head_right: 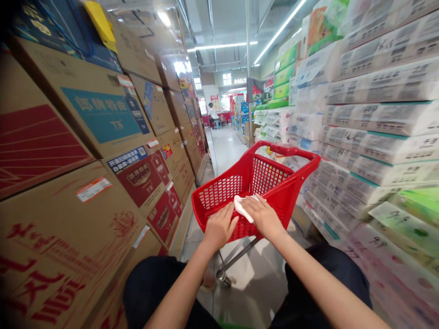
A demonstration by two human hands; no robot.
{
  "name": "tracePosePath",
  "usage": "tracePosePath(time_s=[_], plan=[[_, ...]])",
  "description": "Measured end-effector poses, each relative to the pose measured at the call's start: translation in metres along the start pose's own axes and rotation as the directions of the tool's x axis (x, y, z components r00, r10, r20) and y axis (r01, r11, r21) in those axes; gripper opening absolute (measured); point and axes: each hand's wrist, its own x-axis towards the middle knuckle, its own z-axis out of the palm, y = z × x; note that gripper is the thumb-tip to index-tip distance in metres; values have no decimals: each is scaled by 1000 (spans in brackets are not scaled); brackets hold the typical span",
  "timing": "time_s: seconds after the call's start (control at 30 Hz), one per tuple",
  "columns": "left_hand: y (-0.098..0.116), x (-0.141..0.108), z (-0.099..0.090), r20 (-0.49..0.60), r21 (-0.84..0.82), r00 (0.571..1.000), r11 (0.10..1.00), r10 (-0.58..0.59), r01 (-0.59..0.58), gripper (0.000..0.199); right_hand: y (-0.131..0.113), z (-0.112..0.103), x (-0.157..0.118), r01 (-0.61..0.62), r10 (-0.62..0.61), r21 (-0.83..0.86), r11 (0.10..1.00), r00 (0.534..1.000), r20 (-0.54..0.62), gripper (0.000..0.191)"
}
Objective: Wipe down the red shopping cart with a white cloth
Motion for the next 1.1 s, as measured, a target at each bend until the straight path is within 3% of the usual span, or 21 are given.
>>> tracePosePath(time_s=[0.1,0.2,0.3,0.37,0.5,0.67,0.77,0.9,0.97,1.1], plan=[[-14,-4,-1,-36,-5,999,1000,23,-24,59,20,-11,-3,8,-8,0,1000,1000,16,58],[-26,-6,-8,-34,-18,999,999,36,-37,60,61,-29,-15,-74,75,-90,993,997,9,56],[-29,-6,-13,-17,-32,999,999,43,-43,58,101,-48,-30,-139,136,-189,972,990,-30,52],[-27,-6,-14,-7,-40,999,998,45,-46,58,113,-55,-36,-175,167,-233,957,984,-56,51],[-24,-5,-11,-9,-55,999,997,48,-48,60,94,-45,-32,-231,217,-256,939,973,-84,50],[-29,-5,-10,-27,-68,998,996,52,-54,52,51,-23,-17,-94,98,-167,981,995,14,55],[-36,-6,-13,-40,-79,998,996,46,-49,45,68,-35,-22,-69,76,-164,984,997,33,58],[-43,-6,-15,-50,-96,998,994,45,-49,42,119,-68,-41,-167,159,-255,952,986,-52,58],[-43,-6,-14,-51,-103,998,994,42,-47,43,133,-75,-47,-215,195,-290,933,976,-95,57],[-41,-5,-12,-54,-103,998,994,32,-37,45,112,-60,-44,-244,219,-296,923,969,-114,56]])
